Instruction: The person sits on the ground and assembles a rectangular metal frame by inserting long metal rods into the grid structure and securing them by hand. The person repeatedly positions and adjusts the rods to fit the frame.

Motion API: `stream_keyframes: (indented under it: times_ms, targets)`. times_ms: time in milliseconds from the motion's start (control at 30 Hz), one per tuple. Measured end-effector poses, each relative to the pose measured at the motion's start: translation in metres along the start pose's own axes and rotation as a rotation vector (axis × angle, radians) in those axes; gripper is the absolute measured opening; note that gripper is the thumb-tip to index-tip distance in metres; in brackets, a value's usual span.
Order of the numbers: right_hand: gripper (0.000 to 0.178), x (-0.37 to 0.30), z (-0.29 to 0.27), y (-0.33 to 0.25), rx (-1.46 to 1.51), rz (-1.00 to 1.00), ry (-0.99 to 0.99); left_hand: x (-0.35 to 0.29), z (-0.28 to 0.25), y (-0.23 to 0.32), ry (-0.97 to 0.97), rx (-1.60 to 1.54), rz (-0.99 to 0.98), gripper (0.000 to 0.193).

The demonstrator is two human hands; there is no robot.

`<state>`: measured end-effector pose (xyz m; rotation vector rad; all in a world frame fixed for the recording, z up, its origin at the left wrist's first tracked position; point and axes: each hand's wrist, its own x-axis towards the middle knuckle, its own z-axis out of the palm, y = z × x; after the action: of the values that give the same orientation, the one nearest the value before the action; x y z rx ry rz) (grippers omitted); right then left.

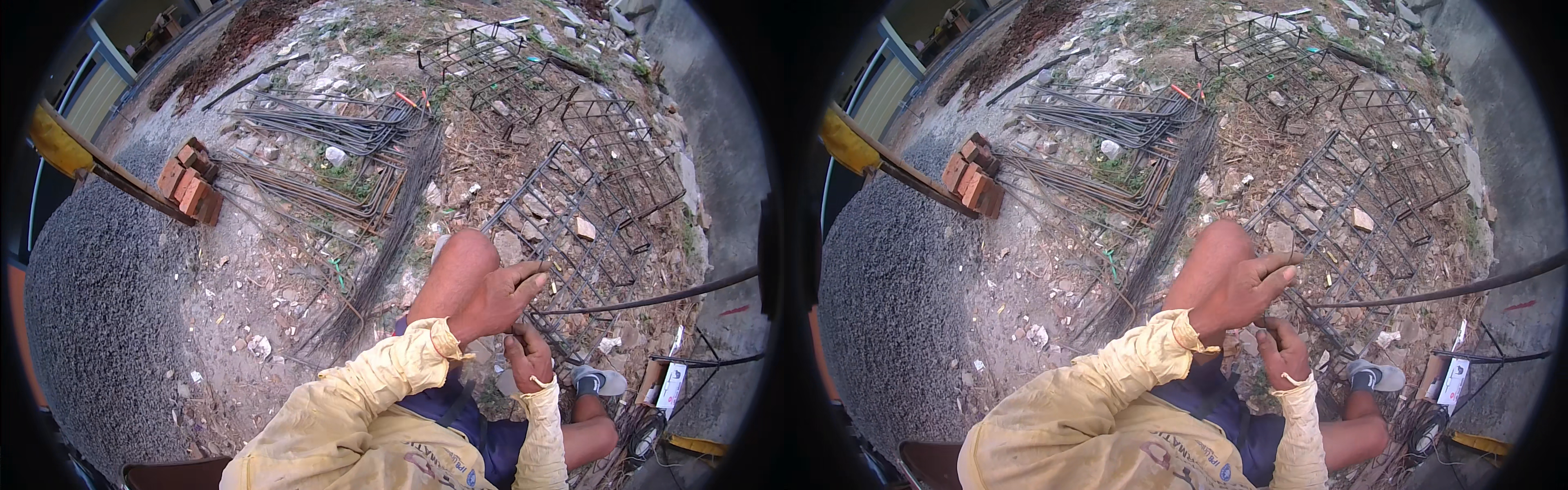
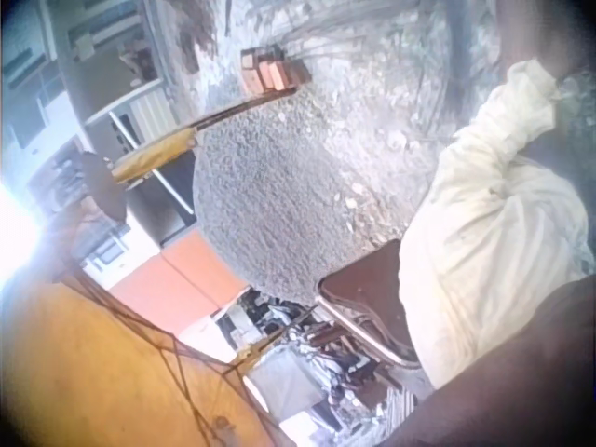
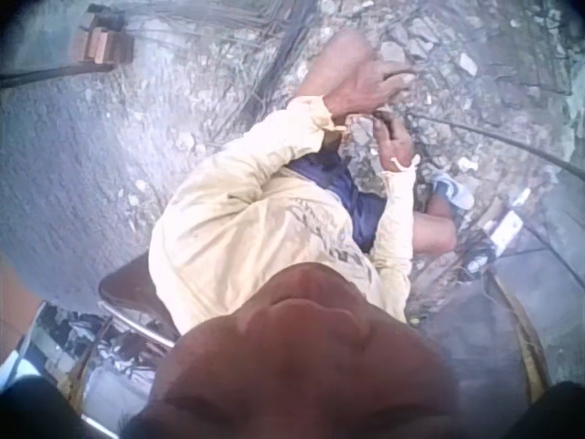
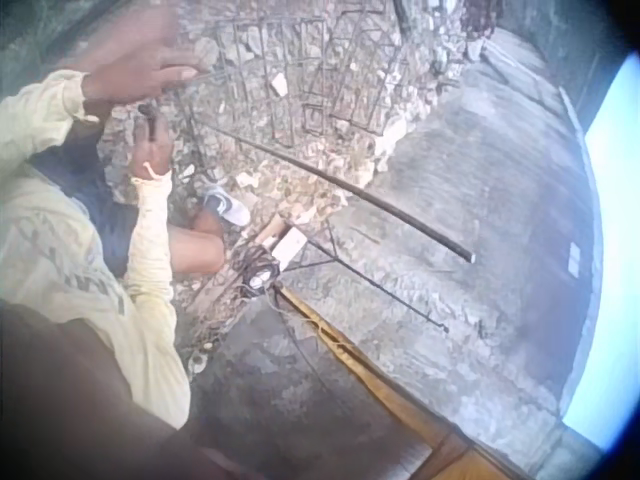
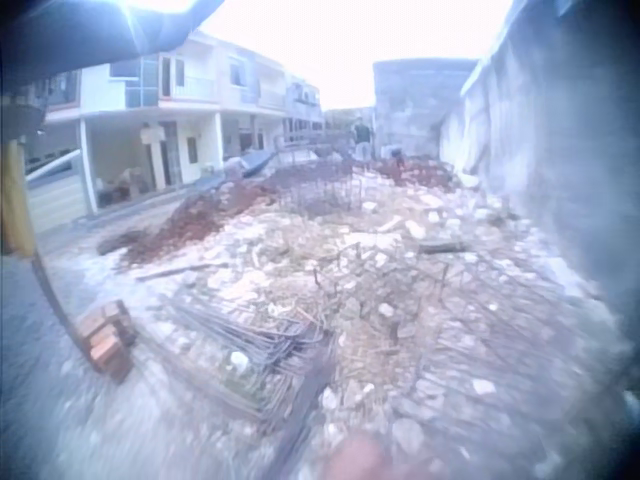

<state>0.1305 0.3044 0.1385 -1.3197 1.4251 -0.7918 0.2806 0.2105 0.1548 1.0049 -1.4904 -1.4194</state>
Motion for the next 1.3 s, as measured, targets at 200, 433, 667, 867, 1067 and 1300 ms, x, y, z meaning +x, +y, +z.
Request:
stream_keyframes:
  times_ms: [200, 433, 667, 867, 1067, 1300]
  targets:
    - [0.027, 0.061, -0.001, -0.012, 0.109, 0.020, 0.154, -0.004, -0.100, -0.005, 0.048, -0.097, -0.005, 0.045]
    - [0.028, 0.109, -0.025, 0.054, 0.094, 0.176, 0.255, 0.019, -0.204, -0.191, 0.568, -0.304, -0.548, 0.042]
    - [0.025, 0.120, -0.023, 0.122, -0.078, 0.253, 0.175, 0.040, -0.257, -0.351, 0.705, 0.309, -0.562, 0.037]
    - [0.020, 0.123, -0.008, 0.166, -0.116, 0.384, 0.056, 0.058, -0.290, -0.404, 0.895, 0.416, -0.715, 0.034]
    - [0.021, 0.120, 0.006, 0.184, -0.238, 0.402, -0.041, 0.098, -0.343, -0.437, 1.121, 0.281, -0.823, 0.043]
    - [0.023, 0.106, -0.008, 0.174, -0.358, 0.617, -0.086, 0.150, -0.404, -0.529, 0.459, 0.764, -1.328, 0.045]
